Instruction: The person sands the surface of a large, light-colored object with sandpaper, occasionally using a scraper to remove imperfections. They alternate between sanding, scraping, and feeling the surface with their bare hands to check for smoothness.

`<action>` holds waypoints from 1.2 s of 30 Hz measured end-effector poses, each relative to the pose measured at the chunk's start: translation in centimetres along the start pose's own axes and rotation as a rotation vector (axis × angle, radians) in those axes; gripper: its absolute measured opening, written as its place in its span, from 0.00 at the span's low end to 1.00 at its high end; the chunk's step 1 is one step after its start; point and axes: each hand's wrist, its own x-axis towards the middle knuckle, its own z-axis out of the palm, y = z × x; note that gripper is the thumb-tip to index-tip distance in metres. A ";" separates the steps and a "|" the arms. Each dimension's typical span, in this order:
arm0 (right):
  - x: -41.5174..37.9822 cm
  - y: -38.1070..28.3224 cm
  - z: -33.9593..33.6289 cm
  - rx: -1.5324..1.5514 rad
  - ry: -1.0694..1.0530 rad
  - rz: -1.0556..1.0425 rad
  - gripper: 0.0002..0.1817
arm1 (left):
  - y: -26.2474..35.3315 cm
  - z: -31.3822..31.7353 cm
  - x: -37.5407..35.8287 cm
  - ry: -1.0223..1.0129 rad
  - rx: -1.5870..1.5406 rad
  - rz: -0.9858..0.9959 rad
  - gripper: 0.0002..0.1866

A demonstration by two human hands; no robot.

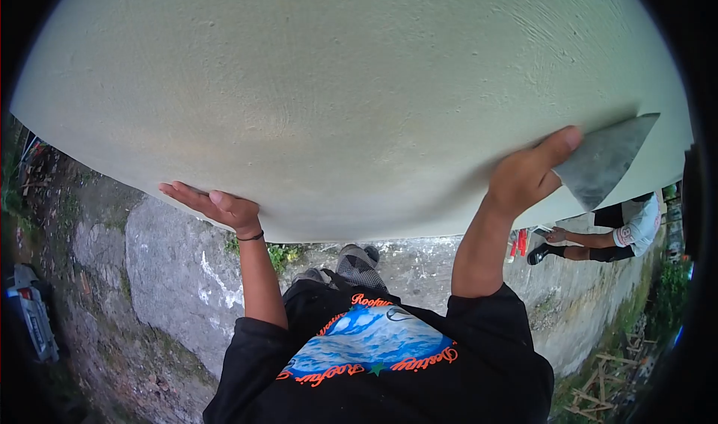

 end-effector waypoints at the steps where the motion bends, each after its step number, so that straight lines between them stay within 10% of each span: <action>1: -0.2 1.5 1.9 -0.129 0.180 -0.767 0.39 | 0.0 0.1 0.1 -0.007 -0.003 0.006 0.30; 6: -6.1 13.5 -0.5 -0.552 -0.171 -1.187 0.32 | 0.0 0.1 0.2 -0.022 0.002 0.013 0.30; 14: 1.0 5.0 -0.3 0.178 0.054 -0.144 0.35 | -0.3 0.2 0.0 -0.036 0.051 0.006 0.31; 16: -1.8 3.8 1.0 -0.326 0.061 -0.892 0.34 | -0.1 0.2 0.0 -0.040 0.066 0.000 0.31; 18: -6.4 8.8 0.8 -0.507 -0.168 -1.071 0.34 | -0.1 0.2 0.0 -0.028 0.072 -0.001 0.31; 22: -4.0 14.3 -2.4 -0.421 -0.165 -0.964 0.33 | -0.3 0.2 0.2 -0.034 0.086 0.015 0.30; 26: 1.2 8.2 -1.5 0.176 -0.073 -0.293 0.36 | -0.6 -0.1 -0.2 -0.084 0.163 0.036 0.32; 32: -6.2 10.8 1.2 -0.494 -0.117 -0.966 0.33 | -0.2 1.0 -0.1 -0.087 0.054 -0.010 0.32; 36: -3.7 15.3 -1.7 -0.347 -0.117 -0.793 0.32 | -0.3 1.4 -0.2 -0.113 0.025 -0.011 0.31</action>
